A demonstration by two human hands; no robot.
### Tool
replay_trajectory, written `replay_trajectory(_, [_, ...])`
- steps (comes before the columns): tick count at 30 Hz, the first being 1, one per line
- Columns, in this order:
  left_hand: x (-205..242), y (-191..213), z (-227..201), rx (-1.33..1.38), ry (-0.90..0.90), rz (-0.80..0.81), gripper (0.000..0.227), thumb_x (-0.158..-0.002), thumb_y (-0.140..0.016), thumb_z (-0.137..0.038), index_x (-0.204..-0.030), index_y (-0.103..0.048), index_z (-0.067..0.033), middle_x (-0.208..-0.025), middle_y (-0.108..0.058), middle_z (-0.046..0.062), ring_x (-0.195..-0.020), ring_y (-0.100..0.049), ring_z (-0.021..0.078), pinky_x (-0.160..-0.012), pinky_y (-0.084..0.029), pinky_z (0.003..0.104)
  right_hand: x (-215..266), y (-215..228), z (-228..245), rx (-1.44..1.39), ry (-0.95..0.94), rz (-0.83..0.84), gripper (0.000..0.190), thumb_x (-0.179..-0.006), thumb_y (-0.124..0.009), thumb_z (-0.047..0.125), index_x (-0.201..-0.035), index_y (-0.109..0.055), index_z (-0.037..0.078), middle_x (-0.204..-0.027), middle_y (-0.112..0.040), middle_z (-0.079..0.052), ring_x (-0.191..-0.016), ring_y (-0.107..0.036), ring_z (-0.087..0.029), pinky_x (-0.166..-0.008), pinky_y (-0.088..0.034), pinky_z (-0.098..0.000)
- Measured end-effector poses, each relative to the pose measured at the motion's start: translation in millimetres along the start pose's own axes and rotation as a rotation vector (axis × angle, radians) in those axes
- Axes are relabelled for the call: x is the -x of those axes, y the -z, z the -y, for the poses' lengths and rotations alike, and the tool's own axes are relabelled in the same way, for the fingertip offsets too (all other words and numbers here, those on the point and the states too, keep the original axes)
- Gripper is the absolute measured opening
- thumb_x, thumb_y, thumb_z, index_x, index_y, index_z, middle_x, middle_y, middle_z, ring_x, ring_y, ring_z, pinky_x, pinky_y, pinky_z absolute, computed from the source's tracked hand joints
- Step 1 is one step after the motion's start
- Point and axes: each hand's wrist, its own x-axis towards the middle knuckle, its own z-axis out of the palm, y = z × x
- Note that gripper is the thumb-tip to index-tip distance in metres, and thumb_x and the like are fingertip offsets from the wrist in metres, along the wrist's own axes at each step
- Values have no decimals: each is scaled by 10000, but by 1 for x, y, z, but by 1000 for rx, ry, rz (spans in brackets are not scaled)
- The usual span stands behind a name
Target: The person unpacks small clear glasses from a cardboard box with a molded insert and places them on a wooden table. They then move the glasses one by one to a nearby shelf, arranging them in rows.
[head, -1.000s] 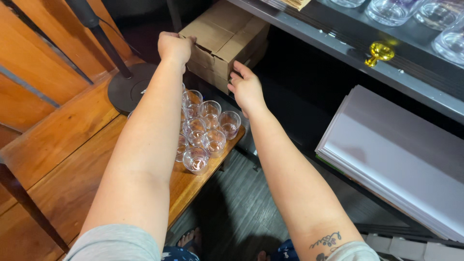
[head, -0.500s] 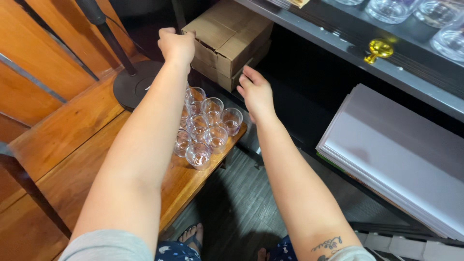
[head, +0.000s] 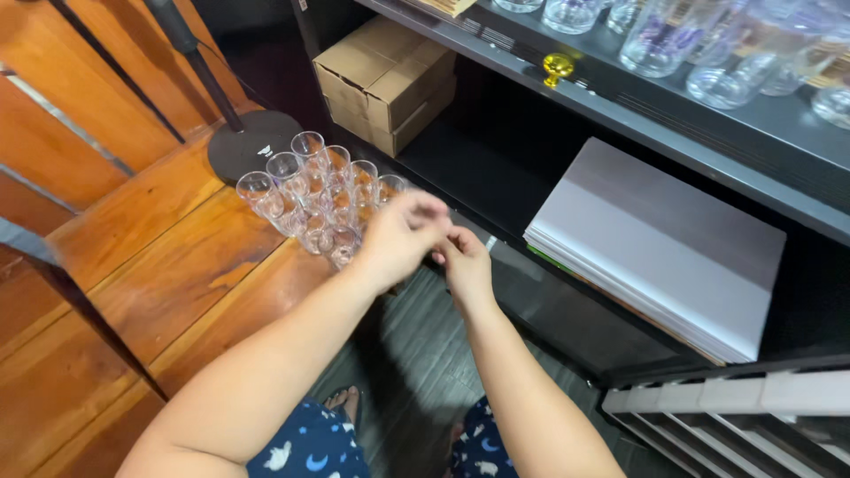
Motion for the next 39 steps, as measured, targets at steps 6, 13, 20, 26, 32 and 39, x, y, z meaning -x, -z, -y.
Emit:
replay_trajectory(6, [34,-31,56,-320,270,7,198,-819,-747,-179,-1002,-758,-107,-693,-751,29,-672,-736,72,-584,-580,204,28,51,-7,190,-6,48,187,-891,-685,19,-1034,-790,79,-731,-714,-54,-603,-599,-75,-574,-526,-224])
replay_trajectory(13, [73,-44,115,-85,344,-298,234,-856,-745,-151,-1069,-773,-57,-923,-775,117,-863,-748,145,-717,-642,277,76,63,6,228,-15,57,171,-922,-678,40,-1066,-768,20,-795,-724,-92,-648,-636,-99,-603,-531,-206])
replay_trajectory(20, [101,5,134,-189,226,-599,225,-866,-766,-160,-1076,-780,-81,-980,-768,101,-935,-716,183,-784,-609,313,78,39,-28,303,22,169,175,-853,-785,58,-1028,-789,62,-795,-740,-70,-677,-683,-104,-657,-590,-233])
replay_trajectory(26, [86,13,136,-207,162,-552,317,-830,-790,-154,-1139,-756,-95,-1081,-773,111,-1041,-731,203,-885,-598,333,41,12,-35,350,181,154,173,-841,-808,80,-1012,-793,96,-795,-727,-35,-689,-665,-75,-633,-557,-217])
replay_trajectory(32, [72,-5,59,-257,105,-293,680,-891,-631,58,-1527,-391,86,-1516,-451,337,-1420,-462,416,-1161,-453,453,-18,-15,-1,396,244,101,244,-841,-829,90,-1077,-769,107,-904,-756,-23,-802,-708,-77,-718,-588,-235])
replay_trajectory(39, [54,-13,40,-123,96,-232,1003,-790,-591,85,-1643,-64,39,-1684,-62,339,-1555,-128,468,-1273,-253,444,-80,-33,-9,421,277,384,871,-683,-974,51,-1452,-566,16,-1378,-647,-239,-1269,-637,-300,-1021,-552,-415])
